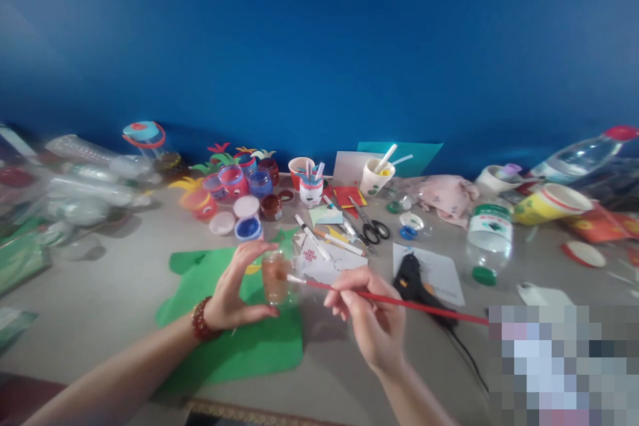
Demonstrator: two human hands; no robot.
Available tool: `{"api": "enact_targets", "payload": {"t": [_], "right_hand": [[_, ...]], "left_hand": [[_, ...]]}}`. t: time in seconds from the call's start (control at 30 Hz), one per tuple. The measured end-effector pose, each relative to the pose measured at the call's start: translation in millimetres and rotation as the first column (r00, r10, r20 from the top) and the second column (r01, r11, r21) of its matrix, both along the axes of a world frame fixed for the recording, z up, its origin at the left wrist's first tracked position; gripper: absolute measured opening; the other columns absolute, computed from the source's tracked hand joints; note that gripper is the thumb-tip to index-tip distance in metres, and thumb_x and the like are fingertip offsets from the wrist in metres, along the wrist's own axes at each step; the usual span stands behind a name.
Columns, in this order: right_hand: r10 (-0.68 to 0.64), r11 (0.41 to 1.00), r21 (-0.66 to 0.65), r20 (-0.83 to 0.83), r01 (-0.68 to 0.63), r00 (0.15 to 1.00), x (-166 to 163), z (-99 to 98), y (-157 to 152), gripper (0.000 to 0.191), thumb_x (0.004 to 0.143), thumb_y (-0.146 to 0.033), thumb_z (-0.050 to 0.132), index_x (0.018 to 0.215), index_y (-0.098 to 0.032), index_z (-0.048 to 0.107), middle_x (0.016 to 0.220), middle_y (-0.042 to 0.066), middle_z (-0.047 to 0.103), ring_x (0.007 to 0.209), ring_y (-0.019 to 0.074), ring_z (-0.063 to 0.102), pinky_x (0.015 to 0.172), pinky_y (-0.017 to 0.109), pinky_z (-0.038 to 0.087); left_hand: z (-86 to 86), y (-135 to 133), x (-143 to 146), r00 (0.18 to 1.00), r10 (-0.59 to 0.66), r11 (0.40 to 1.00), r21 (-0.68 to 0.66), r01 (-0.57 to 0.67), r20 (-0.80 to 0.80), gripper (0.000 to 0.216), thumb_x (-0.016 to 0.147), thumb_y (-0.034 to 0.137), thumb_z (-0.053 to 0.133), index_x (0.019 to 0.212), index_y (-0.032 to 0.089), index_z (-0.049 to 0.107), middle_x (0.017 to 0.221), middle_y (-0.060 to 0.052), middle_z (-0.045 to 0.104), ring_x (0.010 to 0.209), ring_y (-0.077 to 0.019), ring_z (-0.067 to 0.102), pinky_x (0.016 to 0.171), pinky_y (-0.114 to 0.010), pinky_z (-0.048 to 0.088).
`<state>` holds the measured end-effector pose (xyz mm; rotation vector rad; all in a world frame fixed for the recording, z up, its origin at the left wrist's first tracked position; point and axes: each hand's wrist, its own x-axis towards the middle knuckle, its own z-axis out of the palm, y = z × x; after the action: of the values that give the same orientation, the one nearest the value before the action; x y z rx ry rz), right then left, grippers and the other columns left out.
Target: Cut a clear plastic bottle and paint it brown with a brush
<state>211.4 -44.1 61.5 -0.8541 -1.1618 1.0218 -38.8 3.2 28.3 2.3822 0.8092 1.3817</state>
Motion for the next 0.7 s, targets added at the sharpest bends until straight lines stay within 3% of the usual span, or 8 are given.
{"api": "enact_targets", "payload": {"t": [0.2, 0.4, 0.6, 0.7], "right_hand": [[-0.093, 0.994, 0.053, -0.1, 0.099, 0.991, 6.6, 8.9, 11.0, 0.018, 0.079, -0.011, 0.054, 0.075, -0.019, 0.071, 0.053, 0.001, 0.063, 0.046, 0.0106, 0.054, 0.041, 0.017, 0.039], [0.019, 0.999, -0.025, -0.069, -0.021, 0.997, -1.5, 6.2, 3.8, 0.018, 0.081, -0.011, 0.056, 0.078, -0.021, 0.071, 0.058, 0.002, 0.069, 0.047, 0.0118, 0.059, 0.041, 0.017, 0.042], [-0.087, 0.996, 0.017, -0.107, 0.09, 0.99, 5.2, 7.8, 10.1, 0.018, 0.076, -0.011, 0.055, 0.071, -0.019, 0.071, 0.051, 0.001, 0.063, 0.045, 0.0106, 0.055, 0.04, 0.016, 0.039], [-0.065, 0.997, 0.027, -0.131, 0.069, 0.989, 4.7, 9.7, 9.1, 0.019, 0.076, -0.011, 0.055, 0.072, -0.02, 0.071, 0.051, 0.001, 0.063, 0.045, 0.011, 0.055, 0.04, 0.017, 0.039]], "left_hand": [[-2.0, -0.4, -1.4, 0.999, 0.034, 0.998, -0.047, -0.033, 0.021, 0.095, 0.073, 0.063, 0.075, 0.147, 0.02, 0.035, 0.13, -0.02, 0.062, 0.121, -0.0368, 0.06, 0.103, -0.057, 0.046], [-4.3, -0.6, -1.1, 0.999, 0.017, 0.998, -0.061, -0.015, 0.033, 0.095, 0.073, 0.062, 0.076, 0.148, 0.02, 0.034, 0.131, -0.02, 0.061, 0.122, -0.0365, 0.059, 0.103, -0.057, 0.046], [-3.9, -0.4, -2.4, 0.998, 0.043, 0.995, -0.094, -0.039, 0.043, 0.093, 0.073, 0.064, 0.074, 0.146, 0.019, 0.036, 0.131, -0.02, 0.06, 0.123, -0.0368, 0.058, 0.102, -0.056, 0.047], [-3.7, -0.2, -2.3, 0.998, 0.04, 0.996, -0.085, -0.036, 0.051, 0.092, 0.074, 0.064, 0.074, 0.145, 0.019, 0.037, 0.131, -0.02, 0.06, 0.123, -0.0363, 0.057, 0.102, -0.055, 0.047]]}}
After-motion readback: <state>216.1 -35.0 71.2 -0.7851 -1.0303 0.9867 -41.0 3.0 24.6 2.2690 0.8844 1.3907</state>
